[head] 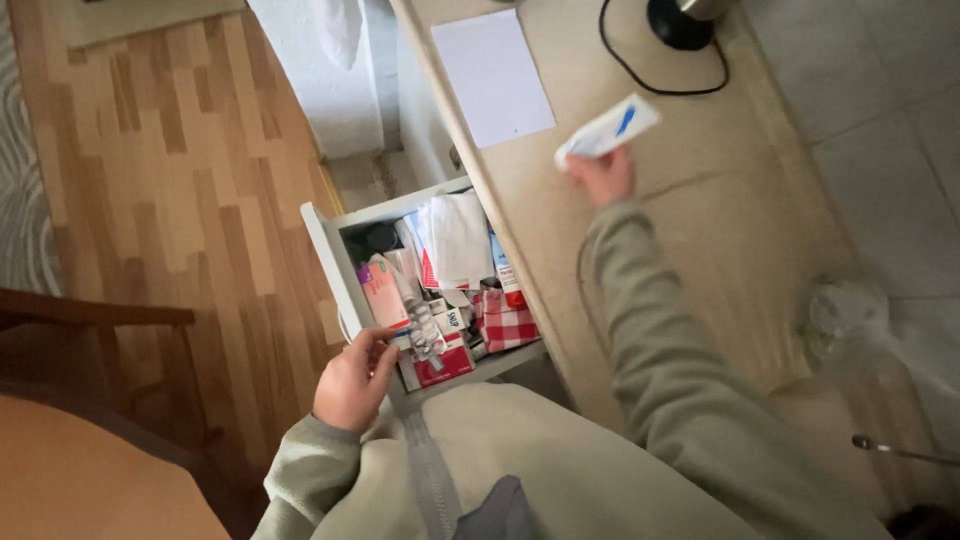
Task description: The person opens a white drawer and removes various items including a tube, a folded paper, and multiple medicine boxes, placing them on the countertop. They also remove a white cloth and a red-and-white checkered cloth, placing them on a nearby wooden table. The person continues to remove small boxes and a small jar, inspecting each before setting them aside.
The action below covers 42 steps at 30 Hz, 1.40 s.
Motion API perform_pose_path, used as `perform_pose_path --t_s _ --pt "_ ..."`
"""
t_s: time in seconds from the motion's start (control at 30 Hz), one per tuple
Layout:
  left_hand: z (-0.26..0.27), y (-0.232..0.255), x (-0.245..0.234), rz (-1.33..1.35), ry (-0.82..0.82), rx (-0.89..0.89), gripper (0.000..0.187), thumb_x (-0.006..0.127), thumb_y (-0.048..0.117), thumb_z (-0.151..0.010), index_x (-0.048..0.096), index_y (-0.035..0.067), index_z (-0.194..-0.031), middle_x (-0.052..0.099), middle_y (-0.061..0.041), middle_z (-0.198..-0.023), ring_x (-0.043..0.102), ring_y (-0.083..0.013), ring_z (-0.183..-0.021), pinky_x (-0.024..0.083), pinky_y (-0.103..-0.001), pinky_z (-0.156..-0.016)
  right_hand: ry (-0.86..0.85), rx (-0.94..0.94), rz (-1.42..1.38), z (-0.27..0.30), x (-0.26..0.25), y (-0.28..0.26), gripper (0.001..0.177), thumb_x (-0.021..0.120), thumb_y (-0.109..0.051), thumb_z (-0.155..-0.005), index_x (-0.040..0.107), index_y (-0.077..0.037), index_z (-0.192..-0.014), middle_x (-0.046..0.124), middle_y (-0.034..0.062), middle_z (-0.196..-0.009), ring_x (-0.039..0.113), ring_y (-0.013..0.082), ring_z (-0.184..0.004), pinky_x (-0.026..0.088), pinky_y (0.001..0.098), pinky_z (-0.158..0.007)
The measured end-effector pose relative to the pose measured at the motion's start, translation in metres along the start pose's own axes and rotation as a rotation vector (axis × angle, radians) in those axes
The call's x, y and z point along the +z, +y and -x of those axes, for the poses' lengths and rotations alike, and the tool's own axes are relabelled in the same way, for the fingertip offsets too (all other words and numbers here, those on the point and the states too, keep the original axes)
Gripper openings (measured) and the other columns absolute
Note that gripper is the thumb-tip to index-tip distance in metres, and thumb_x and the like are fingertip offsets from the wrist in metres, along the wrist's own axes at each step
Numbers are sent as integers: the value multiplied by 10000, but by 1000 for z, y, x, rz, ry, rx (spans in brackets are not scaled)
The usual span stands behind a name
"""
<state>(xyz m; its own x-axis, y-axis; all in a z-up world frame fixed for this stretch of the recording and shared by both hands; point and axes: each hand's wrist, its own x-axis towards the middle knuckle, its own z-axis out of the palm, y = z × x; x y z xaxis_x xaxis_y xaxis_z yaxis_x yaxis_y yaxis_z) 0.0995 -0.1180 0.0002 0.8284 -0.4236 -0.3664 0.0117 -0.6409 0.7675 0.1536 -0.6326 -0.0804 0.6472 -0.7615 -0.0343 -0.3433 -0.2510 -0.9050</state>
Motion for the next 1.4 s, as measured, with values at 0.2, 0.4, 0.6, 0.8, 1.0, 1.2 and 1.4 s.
perform_pose_path --t_s 0.2,0.4,0.6,0.8,1.0,1.2,1.4 --pt "-11 5 14 -118 -38 -68 317 588 380 -966 650 176 -1202 756 -2 -917 737 -177 -773 591 -358 -669 153 -57 52 -102 9 -19 562 975 -175 -637 746 -108 -1146 802 54 -1173 781 199 -1071 630 339 -969" --pt "-21 34 17 -121 -41 -177 290 581 356 -972 645 188 -1199 787 1 -965 758 -204 -832 596 -370 -715 83 -117 1 -124 23 -22 485 880 -137 -630 732 -154 -1091 842 -19 -974 815 96 -872 674 249 -823" --pt "-33 51 25 -173 -93 -197 339 579 417 -963 637 228 -1238 786 29 -981 758 -175 -870 606 -375 -722 28 -197 152 -118 16 -29 426 866 -208 -715 703 -172 -1106 820 -28 -1020 763 119 -892 620 272 -828" --pt "-35 44 25 -161 -62 -131 325 584 386 -961 628 206 -1228 807 28 -935 777 -177 -805 612 -384 -640 147 -664 489 -51 -37 -43 427 935 -275 -890 572 -92 -1020 567 64 -923 568 239 -777 462 419 -663" --pt "-43 52 40 -168 -117 -151 330 546 432 -963 613 271 -1243 792 55 -1018 762 -186 -920 566 -424 -715 -664 -1053 810 -73 32 -66 612 821 -346 -870 641 -29 -1362 512 124 -1546 450 329 -1423 437 499 -1114" --pt "-36 58 38 -162 -92 -141 335 539 410 -968 597 267 -1265 763 72 -930 736 -195 -795 536 -419 -614 -978 -1027 1168 -106 80 -107 512 725 -423 -907 617 -118 -1304 510 -15 -1525 610 302 -1175 545 552 -746" --pt "-30 41 34 -129 -50 -139 352 565 393 -975 596 214 -1277 781 -1 -1005 760 -226 -857 600 -429 -627 -1038 -1049 1316 -121 87 -118 368 446 -383 -1049 707 -248 -1270 723 56 -1191 698 379 -978 548 555 -706"
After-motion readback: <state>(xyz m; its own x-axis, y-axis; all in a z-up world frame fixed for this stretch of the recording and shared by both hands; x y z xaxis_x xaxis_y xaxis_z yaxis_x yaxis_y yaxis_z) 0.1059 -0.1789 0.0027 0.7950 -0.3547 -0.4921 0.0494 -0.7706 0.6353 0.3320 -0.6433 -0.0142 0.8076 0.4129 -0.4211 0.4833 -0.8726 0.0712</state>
